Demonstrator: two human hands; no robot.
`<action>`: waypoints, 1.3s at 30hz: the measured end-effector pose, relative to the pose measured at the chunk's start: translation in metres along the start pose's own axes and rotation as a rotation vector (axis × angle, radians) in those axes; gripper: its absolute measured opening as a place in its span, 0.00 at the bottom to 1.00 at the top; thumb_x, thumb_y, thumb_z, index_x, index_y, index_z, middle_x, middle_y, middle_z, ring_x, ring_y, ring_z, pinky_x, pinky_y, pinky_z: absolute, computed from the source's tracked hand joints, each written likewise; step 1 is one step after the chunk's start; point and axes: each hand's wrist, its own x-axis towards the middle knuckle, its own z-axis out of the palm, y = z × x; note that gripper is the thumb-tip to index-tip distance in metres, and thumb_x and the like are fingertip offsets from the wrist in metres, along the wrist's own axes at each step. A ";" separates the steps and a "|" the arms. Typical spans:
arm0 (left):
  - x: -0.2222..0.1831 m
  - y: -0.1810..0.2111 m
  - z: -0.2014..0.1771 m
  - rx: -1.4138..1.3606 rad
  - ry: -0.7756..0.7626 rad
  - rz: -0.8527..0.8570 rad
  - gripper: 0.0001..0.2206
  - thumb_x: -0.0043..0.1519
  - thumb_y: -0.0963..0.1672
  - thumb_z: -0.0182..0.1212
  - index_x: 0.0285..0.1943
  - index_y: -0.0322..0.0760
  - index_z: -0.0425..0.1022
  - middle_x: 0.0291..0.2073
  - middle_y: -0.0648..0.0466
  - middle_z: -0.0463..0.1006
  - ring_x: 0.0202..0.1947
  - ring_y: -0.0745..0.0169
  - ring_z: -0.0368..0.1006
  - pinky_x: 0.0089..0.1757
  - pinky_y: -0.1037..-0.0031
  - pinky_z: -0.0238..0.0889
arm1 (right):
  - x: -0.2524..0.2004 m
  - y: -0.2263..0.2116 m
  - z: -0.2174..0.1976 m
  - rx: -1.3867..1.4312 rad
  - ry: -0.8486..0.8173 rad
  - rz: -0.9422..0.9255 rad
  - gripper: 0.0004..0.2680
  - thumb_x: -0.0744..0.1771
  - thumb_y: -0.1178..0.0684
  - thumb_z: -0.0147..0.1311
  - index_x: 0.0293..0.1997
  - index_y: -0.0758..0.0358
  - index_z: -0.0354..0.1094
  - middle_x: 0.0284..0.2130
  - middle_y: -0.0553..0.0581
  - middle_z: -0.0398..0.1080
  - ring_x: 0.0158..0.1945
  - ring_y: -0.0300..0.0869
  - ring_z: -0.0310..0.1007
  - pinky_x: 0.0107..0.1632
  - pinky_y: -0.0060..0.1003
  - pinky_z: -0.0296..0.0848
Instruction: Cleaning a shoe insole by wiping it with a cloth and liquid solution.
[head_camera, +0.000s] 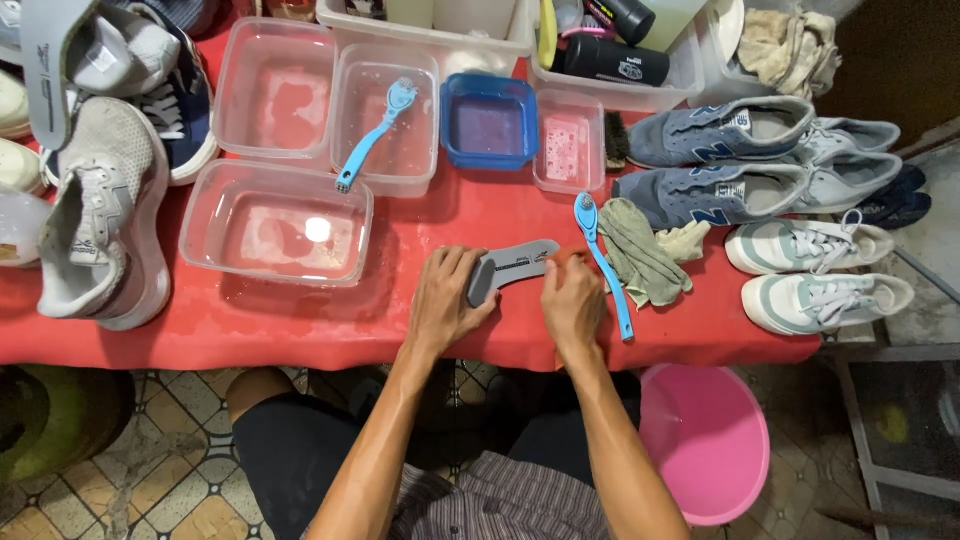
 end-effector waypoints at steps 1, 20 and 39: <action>0.000 -0.001 -0.001 0.003 0.003 0.005 0.26 0.51 0.50 0.68 0.59 0.41 0.73 0.44 0.52 0.76 0.48 0.49 0.70 0.54 0.60 0.64 | -0.004 -0.011 -0.005 0.003 0.005 -0.001 0.10 0.68 0.47 0.55 0.33 0.63 0.70 0.26 0.67 0.72 0.34 0.63 0.76 0.38 0.57 0.74; 0.002 0.003 -0.003 -0.015 -0.001 0.008 0.26 0.51 0.49 0.69 0.59 0.40 0.73 0.44 0.50 0.76 0.48 0.48 0.71 0.52 0.59 0.65 | -0.012 -0.022 -0.022 0.117 -0.018 -0.084 0.10 0.70 0.49 0.52 0.34 0.66 0.69 0.26 0.71 0.70 0.34 0.68 0.74 0.35 0.60 0.70; 0.001 0.004 -0.006 -0.003 0.004 0.026 0.24 0.53 0.49 0.69 0.58 0.40 0.73 0.46 0.50 0.76 0.49 0.48 0.71 0.50 0.61 0.65 | -0.008 -0.009 0.007 0.045 0.013 -0.083 0.11 0.70 0.47 0.50 0.35 0.64 0.70 0.26 0.69 0.72 0.33 0.66 0.75 0.35 0.60 0.72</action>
